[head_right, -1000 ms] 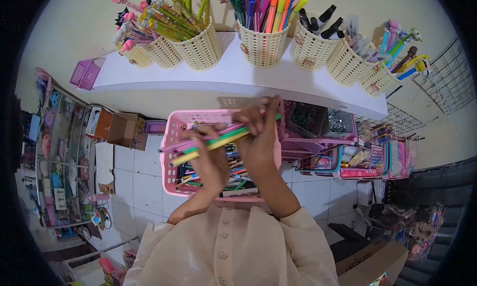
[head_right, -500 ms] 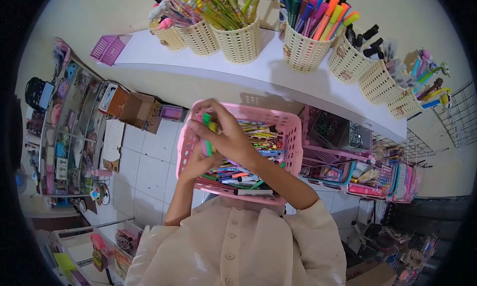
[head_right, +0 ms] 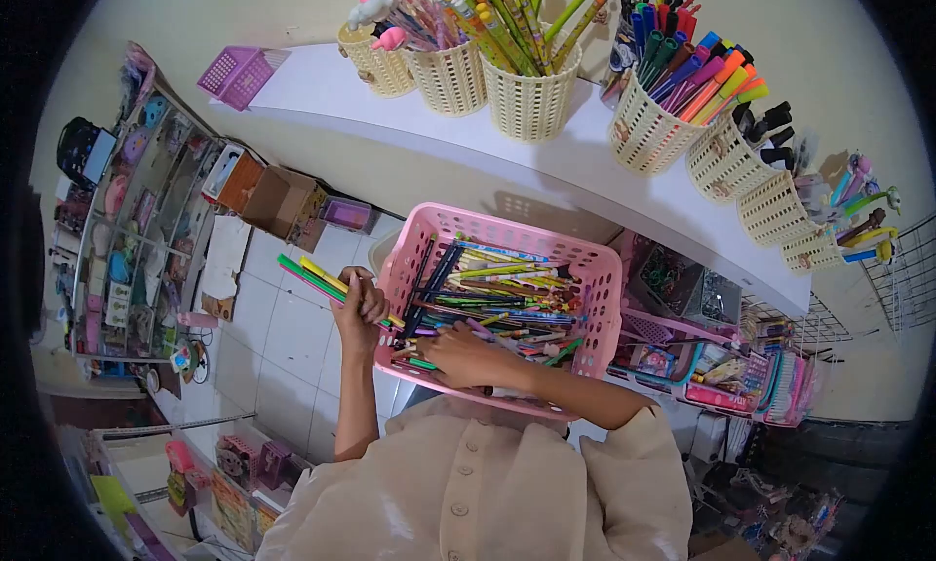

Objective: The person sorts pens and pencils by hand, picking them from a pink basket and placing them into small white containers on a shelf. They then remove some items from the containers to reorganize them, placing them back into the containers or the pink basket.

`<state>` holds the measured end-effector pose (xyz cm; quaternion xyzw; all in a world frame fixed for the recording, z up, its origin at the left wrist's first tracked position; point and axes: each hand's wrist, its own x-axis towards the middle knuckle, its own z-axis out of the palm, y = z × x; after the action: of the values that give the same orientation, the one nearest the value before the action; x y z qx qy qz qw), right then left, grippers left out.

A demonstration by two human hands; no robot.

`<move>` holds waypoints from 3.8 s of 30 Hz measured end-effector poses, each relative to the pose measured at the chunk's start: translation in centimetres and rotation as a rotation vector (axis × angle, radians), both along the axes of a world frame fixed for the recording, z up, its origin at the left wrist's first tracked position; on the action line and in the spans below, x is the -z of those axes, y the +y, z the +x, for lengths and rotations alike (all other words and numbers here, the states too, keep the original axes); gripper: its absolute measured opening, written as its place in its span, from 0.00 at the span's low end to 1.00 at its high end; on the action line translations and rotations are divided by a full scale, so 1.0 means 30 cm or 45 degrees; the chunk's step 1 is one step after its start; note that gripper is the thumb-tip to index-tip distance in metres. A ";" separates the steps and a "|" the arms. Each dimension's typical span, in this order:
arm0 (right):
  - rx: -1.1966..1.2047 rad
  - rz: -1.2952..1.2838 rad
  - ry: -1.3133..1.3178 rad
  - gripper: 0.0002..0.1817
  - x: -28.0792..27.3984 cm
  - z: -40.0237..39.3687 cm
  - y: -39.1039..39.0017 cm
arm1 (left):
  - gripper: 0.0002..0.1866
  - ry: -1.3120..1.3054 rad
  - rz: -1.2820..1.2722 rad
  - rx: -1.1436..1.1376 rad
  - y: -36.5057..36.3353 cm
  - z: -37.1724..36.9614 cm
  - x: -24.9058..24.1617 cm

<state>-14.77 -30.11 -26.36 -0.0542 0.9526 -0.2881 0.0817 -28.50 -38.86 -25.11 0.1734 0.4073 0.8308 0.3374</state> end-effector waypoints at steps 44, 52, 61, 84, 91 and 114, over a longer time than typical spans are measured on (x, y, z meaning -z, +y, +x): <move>0.717 0.193 0.762 0.18 -0.265 0.412 0.224 | 0.08 -0.500 -0.048 0.416 0.225 0.129 -0.077; 0.592 0.758 -0.137 0.10 -0.025 0.421 0.193 | 0.06 -0.535 0.154 0.491 0.217 0.050 -0.066; 0.446 0.750 0.047 0.08 -0.071 0.397 0.234 | 0.06 -0.363 0.071 0.505 0.210 0.063 -0.061; 0.157 0.567 1.098 0.11 -0.312 0.107 0.297 | 0.15 -0.143 -0.330 0.654 0.156 0.032 -0.067; 0.552 0.118 0.538 0.09 -0.153 0.137 0.341 | 0.09 -0.351 0.181 0.199 0.068 -0.049 -0.025; 0.474 0.094 -0.126 0.16 0.010 0.132 0.380 | 0.07 -0.421 0.032 0.393 0.065 -0.027 0.011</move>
<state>-10.80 -18.72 -26.66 0.1402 0.9509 -0.2655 0.0757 -29.30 -36.92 -25.45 0.0993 0.3047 0.7914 0.5206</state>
